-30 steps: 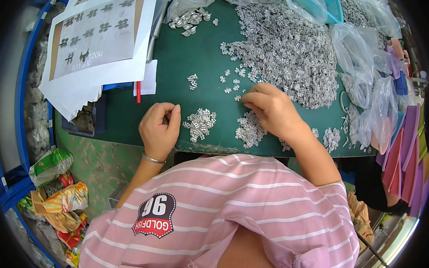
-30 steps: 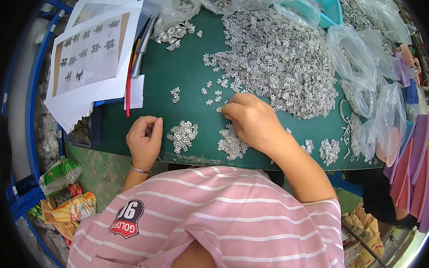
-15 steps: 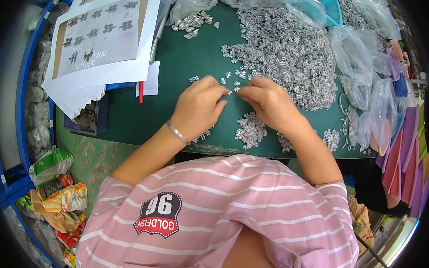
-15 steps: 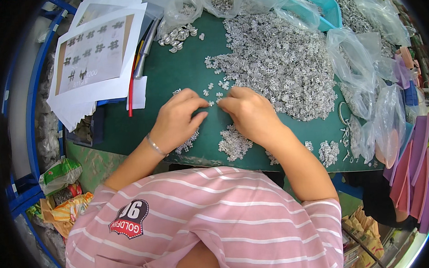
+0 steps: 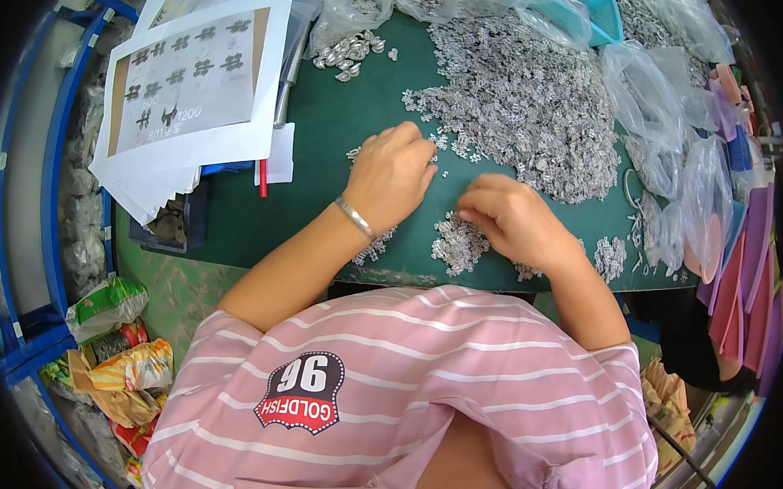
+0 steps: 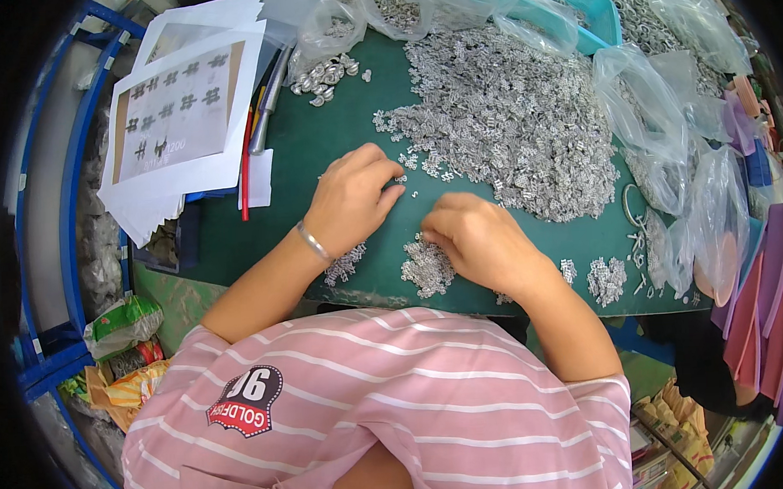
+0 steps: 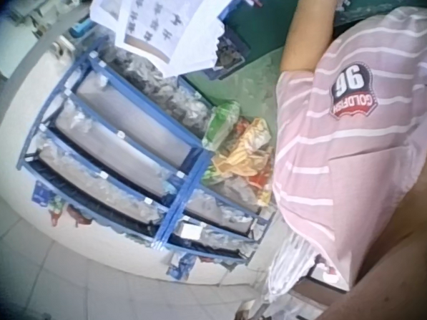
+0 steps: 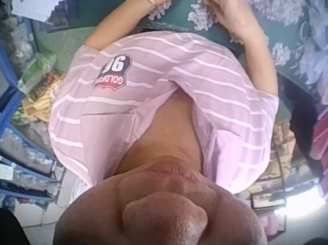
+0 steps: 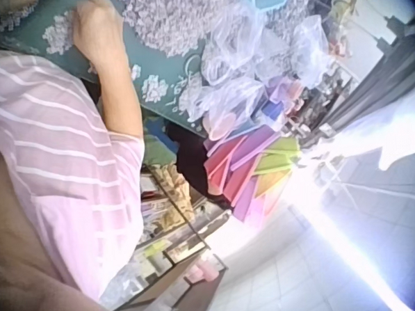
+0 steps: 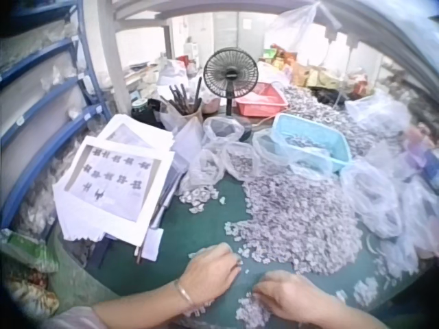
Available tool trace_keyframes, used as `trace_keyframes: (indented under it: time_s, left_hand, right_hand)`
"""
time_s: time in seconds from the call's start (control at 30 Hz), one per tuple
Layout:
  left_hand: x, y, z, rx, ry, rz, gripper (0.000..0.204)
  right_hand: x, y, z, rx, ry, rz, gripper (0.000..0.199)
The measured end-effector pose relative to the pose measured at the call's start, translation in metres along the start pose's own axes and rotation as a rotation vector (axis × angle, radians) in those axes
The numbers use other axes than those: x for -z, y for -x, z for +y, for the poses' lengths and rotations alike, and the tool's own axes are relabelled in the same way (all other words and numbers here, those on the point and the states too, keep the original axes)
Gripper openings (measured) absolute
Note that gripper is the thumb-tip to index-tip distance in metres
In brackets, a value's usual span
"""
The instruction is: The person sorts through a pile of small metal pieces on a green table, picking them up and organizing them into smaller groups by hand.
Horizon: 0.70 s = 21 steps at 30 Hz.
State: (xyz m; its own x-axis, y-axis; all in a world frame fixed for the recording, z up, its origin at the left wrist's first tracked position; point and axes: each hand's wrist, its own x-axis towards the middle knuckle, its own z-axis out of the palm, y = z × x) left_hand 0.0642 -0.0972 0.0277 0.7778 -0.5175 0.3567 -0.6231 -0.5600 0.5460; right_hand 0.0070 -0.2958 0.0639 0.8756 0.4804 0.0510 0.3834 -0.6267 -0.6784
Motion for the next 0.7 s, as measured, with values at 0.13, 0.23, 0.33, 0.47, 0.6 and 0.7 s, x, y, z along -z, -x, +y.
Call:
trace_keyframes:
  time_s: [0.13, 0.23, 0.33, 0.47, 0.6, 0.7]
  left_hand:
    - [-0.012, -0.010, -0.001, -0.050, -0.137, -0.028, 0.010]
    - [-0.014, -0.012, 0.001, -0.039, -0.191, -0.024, 0.011]
    - [-0.015, -0.012, 0.003, 0.012, -0.214, -0.059, 0.015]
    - [-0.010, -0.004, 0.001, 0.037, -0.043, -0.031, 0.017]
    - [0.000, 0.003, 0.005, 0.140, 0.189, 0.054, 0.012]
    - [0.008, 0.013, 0.019, 0.148, 0.263, -0.012, 0.007]
  right_hand:
    - [-0.001, -0.018, 0.004, -0.037, 0.194, 0.201, 0.009]
    - [-0.014, -0.042, 0.016, 0.016, 0.299, 0.295, 0.010]
    - [-0.023, -0.054, 0.030, 0.081, 0.370, 0.281, 0.009]
    - [-0.019, -0.041, 0.028, 0.053, 0.332, 0.299, 0.010]
    - [-0.011, -0.021, 0.026, -0.024, 0.228, 0.349, 0.016]
    - [-0.005, -0.003, 0.014, -0.108, 0.100, 0.254, 0.012]
